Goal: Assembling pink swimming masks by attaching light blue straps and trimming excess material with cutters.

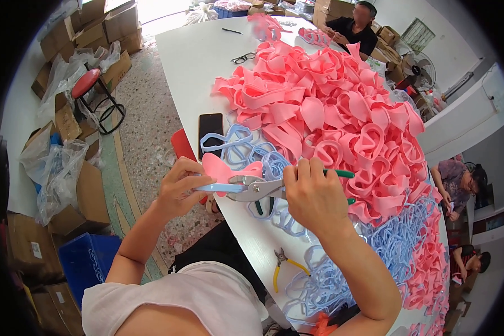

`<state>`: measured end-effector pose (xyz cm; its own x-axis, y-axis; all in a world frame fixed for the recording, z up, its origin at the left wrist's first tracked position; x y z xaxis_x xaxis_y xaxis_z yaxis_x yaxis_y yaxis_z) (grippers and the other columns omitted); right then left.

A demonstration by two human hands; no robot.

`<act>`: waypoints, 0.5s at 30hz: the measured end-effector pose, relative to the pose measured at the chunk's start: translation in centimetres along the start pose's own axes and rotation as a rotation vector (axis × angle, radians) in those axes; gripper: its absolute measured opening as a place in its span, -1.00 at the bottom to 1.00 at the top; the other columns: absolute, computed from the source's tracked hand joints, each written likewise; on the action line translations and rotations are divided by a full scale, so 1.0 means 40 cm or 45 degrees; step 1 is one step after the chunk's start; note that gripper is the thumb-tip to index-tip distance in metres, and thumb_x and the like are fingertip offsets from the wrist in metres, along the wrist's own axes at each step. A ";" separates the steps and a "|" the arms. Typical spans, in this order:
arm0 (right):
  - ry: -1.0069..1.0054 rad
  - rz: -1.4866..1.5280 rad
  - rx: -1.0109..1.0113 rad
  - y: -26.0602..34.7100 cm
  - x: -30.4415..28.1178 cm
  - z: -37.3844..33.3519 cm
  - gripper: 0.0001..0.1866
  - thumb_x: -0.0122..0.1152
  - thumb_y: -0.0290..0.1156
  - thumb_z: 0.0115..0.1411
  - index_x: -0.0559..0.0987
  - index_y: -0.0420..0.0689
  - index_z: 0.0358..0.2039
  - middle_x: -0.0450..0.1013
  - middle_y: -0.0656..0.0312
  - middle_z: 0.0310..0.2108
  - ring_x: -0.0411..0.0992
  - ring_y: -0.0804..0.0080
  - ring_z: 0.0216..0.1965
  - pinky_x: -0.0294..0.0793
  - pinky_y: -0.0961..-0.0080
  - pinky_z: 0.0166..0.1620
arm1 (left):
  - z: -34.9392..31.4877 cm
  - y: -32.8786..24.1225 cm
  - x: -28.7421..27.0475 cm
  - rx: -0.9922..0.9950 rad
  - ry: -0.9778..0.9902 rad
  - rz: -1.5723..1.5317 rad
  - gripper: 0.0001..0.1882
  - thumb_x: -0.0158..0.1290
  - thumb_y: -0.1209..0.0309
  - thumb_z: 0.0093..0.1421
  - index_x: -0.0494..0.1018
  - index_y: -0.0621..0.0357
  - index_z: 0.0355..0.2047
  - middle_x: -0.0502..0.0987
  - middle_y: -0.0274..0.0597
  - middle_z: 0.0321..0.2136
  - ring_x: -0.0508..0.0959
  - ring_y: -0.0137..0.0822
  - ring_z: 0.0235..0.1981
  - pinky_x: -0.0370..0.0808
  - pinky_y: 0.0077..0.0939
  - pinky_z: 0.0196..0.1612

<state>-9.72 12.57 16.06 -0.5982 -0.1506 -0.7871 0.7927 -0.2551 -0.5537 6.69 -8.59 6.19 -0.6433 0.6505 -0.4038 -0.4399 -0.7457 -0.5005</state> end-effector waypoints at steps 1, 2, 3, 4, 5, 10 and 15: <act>0.003 0.000 0.003 0.000 0.005 -0.002 -0.88 0.15 -0.37 -0.03 0.44 -0.10 -0.50 0.33 0.27 -0.51 0.36 0.39 -0.41 0.31 0.47 -0.48 | -0.001 -0.003 0.005 -0.025 -0.020 -0.009 -0.63 0.30 0.58 -0.13 0.60 0.09 -0.22 0.42 -0.26 -0.31 0.42 -0.28 -0.33 0.38 -0.48 -0.38; 0.014 0.003 0.005 0.000 0.013 -0.003 -0.89 0.15 -0.37 -0.02 0.44 -0.10 -0.50 0.34 0.27 -0.51 0.36 0.40 -0.41 0.32 0.49 -0.49 | -0.002 -0.002 0.007 -0.024 -0.018 -0.012 -0.63 0.30 0.58 -0.13 0.60 0.09 -0.22 0.42 -0.26 -0.31 0.42 -0.28 -0.33 0.38 -0.48 -0.38; 0.024 0.006 0.007 0.000 0.016 -0.006 -0.89 0.15 -0.36 -0.01 0.44 -0.10 -0.50 0.34 0.28 -0.51 0.37 0.40 -0.40 0.34 0.50 -0.49 | -0.003 -0.001 0.007 -0.005 -0.013 0.013 -0.63 0.31 0.57 -0.12 0.60 0.10 -0.23 0.42 -0.25 -0.31 0.42 -0.28 -0.33 0.38 -0.48 -0.38; 0.026 0.005 0.012 -0.001 0.015 -0.011 -0.89 0.15 -0.36 -0.01 0.44 -0.10 -0.50 0.34 0.28 -0.51 0.37 0.40 -0.40 0.34 0.50 -0.49 | -0.002 -0.001 0.009 0.016 -0.009 0.037 -0.64 0.32 0.57 -0.12 0.60 0.10 -0.23 0.42 -0.24 -0.31 0.42 -0.29 -0.33 0.38 -0.48 -0.38; 0.005 -0.007 0.023 0.004 0.010 -0.011 -0.89 0.14 -0.37 0.00 0.44 -0.10 -0.47 0.35 0.26 -0.48 0.37 0.39 -0.38 0.34 0.48 -0.46 | -0.005 -0.001 0.005 0.014 -0.011 0.037 -0.64 0.32 0.57 -0.12 0.60 0.10 -0.23 0.42 -0.24 -0.31 0.42 -0.29 -0.33 0.38 -0.48 -0.38; -0.059 -0.058 0.135 0.006 -0.020 -0.017 -0.85 0.11 -0.39 0.03 0.45 -0.14 -0.38 0.36 0.21 -0.37 0.35 0.34 -0.29 0.36 0.41 -0.35 | -0.008 -0.010 -0.006 0.003 -0.095 0.002 -0.63 0.33 0.57 -0.12 0.61 0.08 -0.23 0.42 -0.26 -0.32 0.42 -0.31 -0.33 0.36 -0.52 -0.40; -0.166 -0.206 0.162 0.012 -0.039 -0.031 -0.82 0.09 -0.39 0.04 0.46 -0.17 -0.34 0.36 0.17 -0.34 0.33 0.30 -0.27 0.34 0.35 -0.31 | -0.001 -0.020 -0.001 0.055 -0.122 0.017 -0.62 0.34 0.57 -0.13 0.62 0.06 -0.22 0.42 -0.27 -0.32 0.41 -0.33 -0.35 0.36 -0.53 -0.41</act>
Point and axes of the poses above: each hand's wrist, its own z-axis towards the middle knuckle, its own x-axis out of the palm, y = z × x, the point moved 1 cm from there along z, towards the middle knuckle
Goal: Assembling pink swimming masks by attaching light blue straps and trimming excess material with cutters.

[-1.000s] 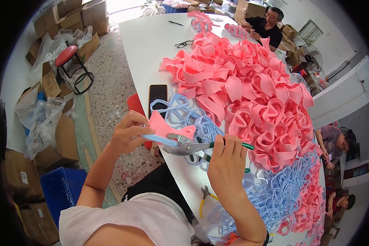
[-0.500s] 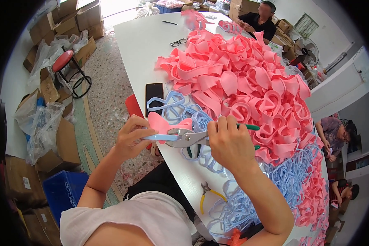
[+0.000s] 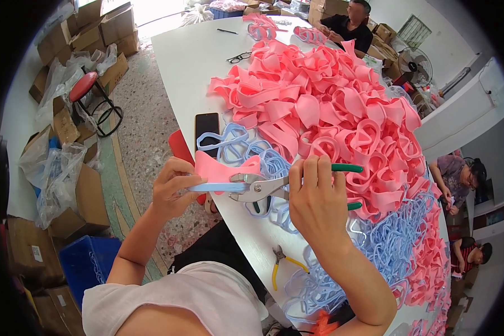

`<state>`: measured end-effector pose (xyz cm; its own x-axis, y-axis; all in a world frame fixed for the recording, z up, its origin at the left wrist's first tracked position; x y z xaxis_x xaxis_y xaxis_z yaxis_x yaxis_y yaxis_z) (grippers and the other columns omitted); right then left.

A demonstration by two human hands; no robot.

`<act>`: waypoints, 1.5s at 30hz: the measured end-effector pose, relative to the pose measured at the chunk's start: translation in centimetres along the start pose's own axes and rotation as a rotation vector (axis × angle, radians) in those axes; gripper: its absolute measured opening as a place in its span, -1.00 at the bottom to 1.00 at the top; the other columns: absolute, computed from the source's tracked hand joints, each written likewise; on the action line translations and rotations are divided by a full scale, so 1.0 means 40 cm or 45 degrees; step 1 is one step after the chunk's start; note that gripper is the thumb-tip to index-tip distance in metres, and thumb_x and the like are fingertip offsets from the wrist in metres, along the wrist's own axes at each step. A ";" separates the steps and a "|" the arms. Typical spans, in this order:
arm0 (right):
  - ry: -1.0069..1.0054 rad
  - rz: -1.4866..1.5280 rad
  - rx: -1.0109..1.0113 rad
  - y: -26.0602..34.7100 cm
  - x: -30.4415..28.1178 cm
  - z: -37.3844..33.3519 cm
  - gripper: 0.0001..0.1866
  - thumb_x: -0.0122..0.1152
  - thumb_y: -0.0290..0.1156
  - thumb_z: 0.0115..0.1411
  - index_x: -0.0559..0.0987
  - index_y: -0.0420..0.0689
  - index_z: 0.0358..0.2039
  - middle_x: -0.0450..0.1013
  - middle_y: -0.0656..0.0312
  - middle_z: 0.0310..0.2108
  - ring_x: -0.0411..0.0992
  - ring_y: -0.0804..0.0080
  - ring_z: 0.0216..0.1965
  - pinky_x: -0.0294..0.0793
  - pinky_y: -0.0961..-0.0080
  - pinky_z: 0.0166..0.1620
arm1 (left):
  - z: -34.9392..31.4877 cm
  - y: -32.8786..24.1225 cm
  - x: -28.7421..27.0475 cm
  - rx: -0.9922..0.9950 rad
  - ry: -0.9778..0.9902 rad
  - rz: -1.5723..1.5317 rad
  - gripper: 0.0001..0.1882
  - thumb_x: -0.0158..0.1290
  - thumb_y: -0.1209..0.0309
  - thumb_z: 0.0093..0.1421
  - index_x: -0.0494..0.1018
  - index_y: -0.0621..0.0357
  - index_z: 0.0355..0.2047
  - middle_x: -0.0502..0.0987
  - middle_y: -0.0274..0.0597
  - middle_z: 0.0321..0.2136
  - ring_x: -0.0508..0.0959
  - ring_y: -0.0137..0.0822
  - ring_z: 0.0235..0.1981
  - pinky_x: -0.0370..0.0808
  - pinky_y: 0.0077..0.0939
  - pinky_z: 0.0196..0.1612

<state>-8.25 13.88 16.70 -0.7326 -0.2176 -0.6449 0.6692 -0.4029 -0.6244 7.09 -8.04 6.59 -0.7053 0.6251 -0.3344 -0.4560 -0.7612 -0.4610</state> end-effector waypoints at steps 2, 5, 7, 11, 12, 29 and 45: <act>0.079 0.043 -0.007 -0.006 -0.015 0.001 -0.84 0.09 -0.39 0.03 0.46 -0.17 -0.37 0.36 0.18 -0.36 0.33 0.31 -0.28 0.34 0.36 -0.31 | -0.002 -0.002 0.002 0.002 0.008 -0.001 -0.62 0.34 0.57 -0.13 0.62 0.07 -0.23 0.42 -0.26 -0.32 0.42 -0.33 -0.35 0.36 -0.53 -0.41; 0.171 0.108 -0.053 -0.019 -0.013 -0.001 -0.87 0.09 -0.38 0.03 0.45 -0.15 -0.42 0.36 0.20 -0.40 0.34 0.33 -0.30 0.33 0.39 -0.34 | -0.006 -0.001 0.007 -0.006 0.004 -0.030 -0.62 0.34 0.57 -0.13 0.61 0.08 -0.22 0.42 -0.26 -0.32 0.41 -0.32 -0.35 0.36 -0.52 -0.41; 0.182 0.132 -0.091 -0.034 0.000 0.003 -0.89 0.09 -0.38 0.02 0.45 -0.14 -0.45 0.36 0.22 -0.42 0.35 0.35 -0.32 0.32 0.41 -0.36 | -0.006 -0.004 0.013 0.016 0.021 -0.043 -0.61 0.34 0.57 -0.12 0.60 0.11 -0.21 0.42 -0.24 -0.32 0.42 -0.31 -0.34 0.37 -0.51 -0.40; 0.155 0.122 -0.132 -0.034 0.036 0.003 -0.90 0.10 -0.41 -0.01 0.43 -0.13 -0.46 0.34 0.21 -0.45 0.35 0.33 -0.35 0.29 0.40 -0.40 | -0.010 -0.015 0.029 -0.061 -0.017 -0.046 -0.61 0.34 0.58 -0.11 0.60 0.13 -0.20 0.42 -0.22 -0.31 0.44 -0.32 -0.33 0.38 -0.52 -0.39; 0.147 0.174 -0.106 -0.031 0.044 0.003 -0.88 0.10 -0.44 -0.03 0.43 -0.15 -0.44 0.33 0.18 -0.45 0.36 0.29 -0.35 0.29 0.37 -0.38 | -0.018 -0.011 0.030 -0.080 -0.023 -0.061 -0.61 0.34 0.58 -0.11 0.60 0.14 -0.20 0.42 -0.21 -0.30 0.44 -0.33 -0.33 0.39 -0.53 -0.39; 0.047 0.013 -0.124 -0.024 -0.004 0.027 -0.88 0.11 -0.37 0.02 0.46 -0.13 -0.45 0.32 0.25 -0.46 0.34 0.37 -0.34 0.26 0.43 -0.38 | -0.016 -0.013 0.036 -0.015 -0.046 -0.019 -0.61 0.34 0.60 -0.11 0.60 0.12 -0.20 0.41 -0.22 -0.30 0.45 -0.33 -0.32 0.40 -0.55 -0.37; -0.041 -0.057 -0.064 -0.046 -0.018 0.008 -0.83 0.09 -0.40 0.06 0.49 -0.15 -0.32 0.41 0.15 -0.29 0.39 0.30 -0.16 0.32 0.41 -0.27 | -0.016 0.005 0.013 0.006 -0.090 -0.119 -0.64 0.32 0.60 -0.08 0.60 0.10 -0.21 0.42 -0.23 -0.30 0.44 -0.35 -0.33 0.37 -0.56 -0.38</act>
Point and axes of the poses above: each hand's wrist, its own z-axis towards the middle knuckle, its own x-axis out of the palm, y = z × x, the point moved 1 cm from there along z, towards the middle knuckle
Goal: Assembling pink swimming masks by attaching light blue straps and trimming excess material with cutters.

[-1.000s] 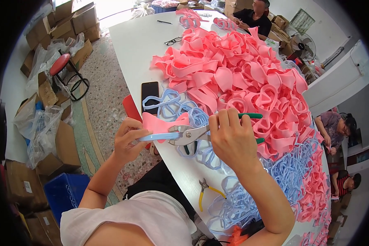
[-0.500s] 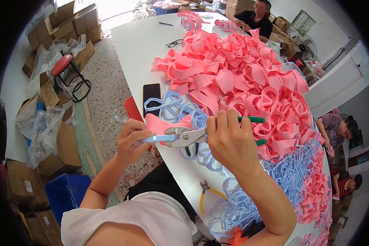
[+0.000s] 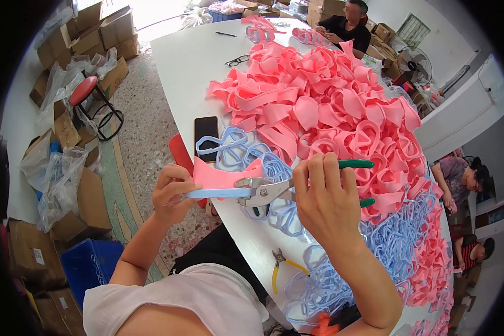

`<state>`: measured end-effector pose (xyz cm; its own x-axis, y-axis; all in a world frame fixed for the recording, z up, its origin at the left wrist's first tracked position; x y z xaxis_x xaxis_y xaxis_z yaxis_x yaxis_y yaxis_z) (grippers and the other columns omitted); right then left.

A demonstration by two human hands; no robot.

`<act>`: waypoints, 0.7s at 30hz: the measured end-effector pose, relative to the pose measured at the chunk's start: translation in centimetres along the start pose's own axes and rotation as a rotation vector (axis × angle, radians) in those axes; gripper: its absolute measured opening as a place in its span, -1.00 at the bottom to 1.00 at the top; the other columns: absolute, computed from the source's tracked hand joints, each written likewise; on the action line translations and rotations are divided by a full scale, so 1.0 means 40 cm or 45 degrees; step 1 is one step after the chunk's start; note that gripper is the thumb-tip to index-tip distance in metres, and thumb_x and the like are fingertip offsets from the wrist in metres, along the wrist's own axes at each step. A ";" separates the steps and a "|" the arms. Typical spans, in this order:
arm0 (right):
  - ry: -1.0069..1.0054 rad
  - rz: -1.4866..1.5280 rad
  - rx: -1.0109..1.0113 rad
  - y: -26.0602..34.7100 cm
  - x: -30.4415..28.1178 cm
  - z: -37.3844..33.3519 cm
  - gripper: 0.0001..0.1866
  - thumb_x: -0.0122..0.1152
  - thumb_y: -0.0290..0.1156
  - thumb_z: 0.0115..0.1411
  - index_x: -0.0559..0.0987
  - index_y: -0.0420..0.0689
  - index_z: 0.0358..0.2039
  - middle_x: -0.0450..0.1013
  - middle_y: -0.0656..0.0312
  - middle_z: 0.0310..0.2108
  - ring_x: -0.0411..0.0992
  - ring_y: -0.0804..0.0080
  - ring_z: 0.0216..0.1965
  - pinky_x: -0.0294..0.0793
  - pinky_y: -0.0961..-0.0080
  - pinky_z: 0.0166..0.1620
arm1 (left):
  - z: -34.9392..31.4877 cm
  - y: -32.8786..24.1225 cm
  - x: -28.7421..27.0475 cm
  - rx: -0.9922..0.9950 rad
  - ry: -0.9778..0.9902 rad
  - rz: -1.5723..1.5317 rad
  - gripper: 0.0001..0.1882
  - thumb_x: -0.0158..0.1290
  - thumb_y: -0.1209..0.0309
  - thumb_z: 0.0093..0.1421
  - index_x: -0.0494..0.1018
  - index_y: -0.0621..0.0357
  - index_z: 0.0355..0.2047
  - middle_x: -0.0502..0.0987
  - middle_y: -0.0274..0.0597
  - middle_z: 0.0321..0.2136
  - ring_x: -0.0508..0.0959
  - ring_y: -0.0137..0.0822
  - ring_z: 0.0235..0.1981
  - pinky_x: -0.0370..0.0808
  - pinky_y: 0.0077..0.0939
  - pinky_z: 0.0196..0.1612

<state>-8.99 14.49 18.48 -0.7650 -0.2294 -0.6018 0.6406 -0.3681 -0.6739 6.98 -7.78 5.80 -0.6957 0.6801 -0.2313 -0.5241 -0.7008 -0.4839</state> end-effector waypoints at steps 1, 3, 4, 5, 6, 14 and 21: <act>0.001 0.000 0.003 -0.002 -0.002 -0.002 -0.83 0.09 -0.40 0.06 0.49 -0.15 -0.32 0.41 0.15 -0.29 0.39 0.30 -0.16 0.32 0.41 -0.27 | -0.002 0.000 0.000 -0.004 -0.011 0.005 -0.64 0.32 0.59 -0.09 0.60 0.09 -0.21 0.42 -0.23 -0.30 0.43 -0.36 -0.34 0.37 -0.56 -0.38; 0.156 0.031 -0.037 -0.010 -0.003 -0.008 -0.87 0.09 -0.41 0.05 0.47 -0.14 -0.37 0.39 0.19 -0.34 0.37 0.32 -0.22 0.29 0.42 -0.31 | 0.000 -0.003 0.003 0.001 0.002 0.001 -0.63 0.32 0.59 -0.09 0.60 0.09 -0.21 0.42 -0.23 -0.31 0.43 -0.36 -0.34 0.37 -0.56 -0.38; 0.158 0.027 -0.034 -0.013 -0.001 -0.009 -0.87 0.09 -0.41 0.05 0.47 -0.14 -0.37 0.39 0.19 -0.34 0.37 0.32 -0.22 0.29 0.42 -0.31 | 0.001 -0.003 0.005 0.003 0.012 0.002 -0.63 0.33 0.59 -0.10 0.60 0.09 -0.22 0.42 -0.23 -0.31 0.43 -0.36 -0.34 0.37 -0.56 -0.37; 0.176 0.038 -0.044 -0.014 0.004 -0.010 -0.88 0.09 -0.41 0.05 0.46 -0.14 -0.39 0.39 0.21 -0.36 0.36 0.34 -0.25 0.28 0.43 -0.32 | -0.003 -0.005 0.008 0.003 0.013 0.001 -0.63 0.33 0.59 -0.10 0.60 0.09 -0.22 0.42 -0.23 -0.31 0.43 -0.36 -0.34 0.37 -0.56 -0.37; 0.194 0.047 -0.055 -0.014 0.009 -0.012 -0.89 0.10 -0.40 0.04 0.46 -0.13 -0.41 0.38 0.22 -0.38 0.36 0.35 -0.27 0.27 0.43 -0.33 | -0.009 -0.003 0.013 -0.043 -0.011 -0.013 -0.65 0.32 0.58 -0.11 0.60 0.09 -0.25 0.42 -0.24 -0.31 0.40 -0.36 -0.34 0.32 -0.54 -0.35; 0.194 0.405 0.293 0.019 0.035 -0.088 -0.77 0.08 -0.47 0.00 0.40 -0.17 -0.27 0.33 0.10 -0.25 0.34 0.16 -0.17 0.28 0.28 -0.19 | -0.042 0.040 -0.017 0.167 -0.132 0.221 -0.64 0.23 0.63 -0.13 0.60 0.09 -0.25 0.40 -0.22 -0.28 0.42 -0.26 -0.31 0.40 -0.45 -0.28; 0.183 0.573 0.533 0.066 0.008 -0.126 -0.67 0.09 -0.55 -0.05 0.41 -0.20 -0.19 0.32 0.08 -0.20 0.33 0.07 -0.12 0.29 0.21 -0.12 | -0.043 0.047 -0.016 0.188 -0.116 0.210 -0.61 0.19 0.65 -0.17 0.60 0.08 -0.25 0.39 -0.22 -0.27 0.41 -0.24 -0.31 0.40 -0.42 -0.25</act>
<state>-7.20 17.99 14.36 -0.3914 -0.3311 -0.8586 0.7946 -0.5922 -0.1339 7.29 -9.16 3.58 -0.8157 0.5364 -0.2167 -0.4614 -0.8291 -0.3157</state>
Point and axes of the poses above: each hand's wrist, its own z-axis towards the middle knuckle, its own x-axis out of the palm, y = z × x, the point moved 1 cm from there along z, towards the middle knuckle
